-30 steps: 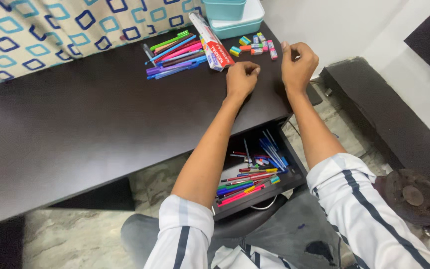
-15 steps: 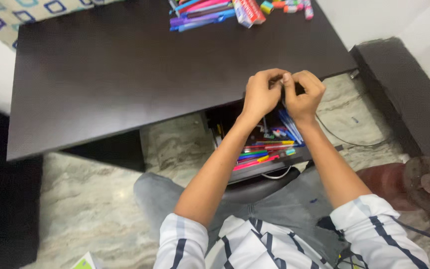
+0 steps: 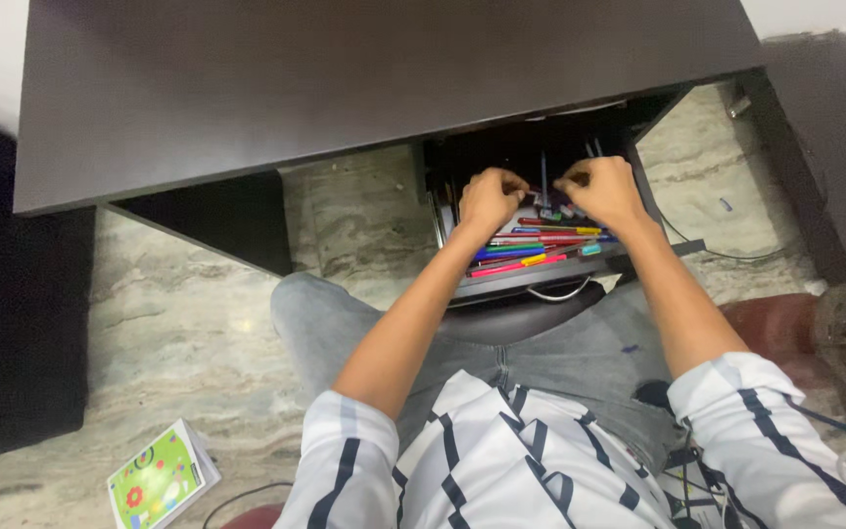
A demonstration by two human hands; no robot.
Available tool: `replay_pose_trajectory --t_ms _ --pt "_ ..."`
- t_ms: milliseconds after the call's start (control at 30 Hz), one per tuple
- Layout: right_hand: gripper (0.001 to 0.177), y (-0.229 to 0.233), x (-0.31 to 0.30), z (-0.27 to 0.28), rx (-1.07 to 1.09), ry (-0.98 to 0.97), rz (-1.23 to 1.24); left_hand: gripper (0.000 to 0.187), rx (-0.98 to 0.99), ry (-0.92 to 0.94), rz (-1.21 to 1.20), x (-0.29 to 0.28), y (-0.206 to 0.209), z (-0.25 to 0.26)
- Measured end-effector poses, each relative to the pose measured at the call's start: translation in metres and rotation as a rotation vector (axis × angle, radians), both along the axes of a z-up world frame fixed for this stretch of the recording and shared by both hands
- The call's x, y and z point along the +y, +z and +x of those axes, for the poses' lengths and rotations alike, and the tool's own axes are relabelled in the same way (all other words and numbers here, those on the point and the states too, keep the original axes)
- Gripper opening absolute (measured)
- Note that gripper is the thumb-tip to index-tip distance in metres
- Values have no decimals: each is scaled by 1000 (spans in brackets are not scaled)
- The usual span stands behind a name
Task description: The person sits on the floor and repeatedly transfers small stationery items from an open drawer to the desk surface. They handle erasers and pens one at a time, placing them in small groups on the desk.
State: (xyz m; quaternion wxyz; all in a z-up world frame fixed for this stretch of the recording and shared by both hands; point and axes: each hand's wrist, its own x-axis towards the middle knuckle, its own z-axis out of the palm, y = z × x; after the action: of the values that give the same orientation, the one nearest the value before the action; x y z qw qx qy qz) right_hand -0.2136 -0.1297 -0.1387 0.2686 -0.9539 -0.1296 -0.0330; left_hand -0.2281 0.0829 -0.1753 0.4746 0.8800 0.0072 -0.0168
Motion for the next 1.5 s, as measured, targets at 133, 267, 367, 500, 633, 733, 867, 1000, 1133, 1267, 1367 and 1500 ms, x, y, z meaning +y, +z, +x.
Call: replay_pose_trajectory --t_ms 133,267,367,500,633,733,867,1000,1133,1267,1367,1500 --pt "20 -30 -14 3 86 6 -94 18 77 -11 62 -4 -46 4" --pt "21 -40 -26 1 117 26 -170 16 67 15 146 -20 -64 1" --pt "21 -33 -28 -3 161 35 -175 16 142 -17 157 -29 -64 2" --pt "27 -24 -20 -8 216 -2 -233 21 166 -39 155 -39 -61 5" --pt "34 -28 -13 -6 187 33 -360 23 118 -46 156 -45 -61 6" --pt "28 -36 -13 -6 185 22 -362 26 135 -35 153 -45 -61 9" --pt "25 -43 -16 -4 159 39 -330 22 163 -4 118 -43 -62 9" --pt "19 -40 -18 -3 75 65 -251 23 139 -8 32 -39 -54 9" --pt "23 -23 -23 -1 151 75 -111 26 50 -141 -5 -35 -25 4" --pt "23 26 -29 7 260 149 44 28 -12 -301 25 -37 40 3" --pt "21 86 -37 1 428 142 209 26 -63 -368 109 -34 103 5" --pt "20 162 -33 -9 345 171 369 26 -169 -398 116 -25 178 12"
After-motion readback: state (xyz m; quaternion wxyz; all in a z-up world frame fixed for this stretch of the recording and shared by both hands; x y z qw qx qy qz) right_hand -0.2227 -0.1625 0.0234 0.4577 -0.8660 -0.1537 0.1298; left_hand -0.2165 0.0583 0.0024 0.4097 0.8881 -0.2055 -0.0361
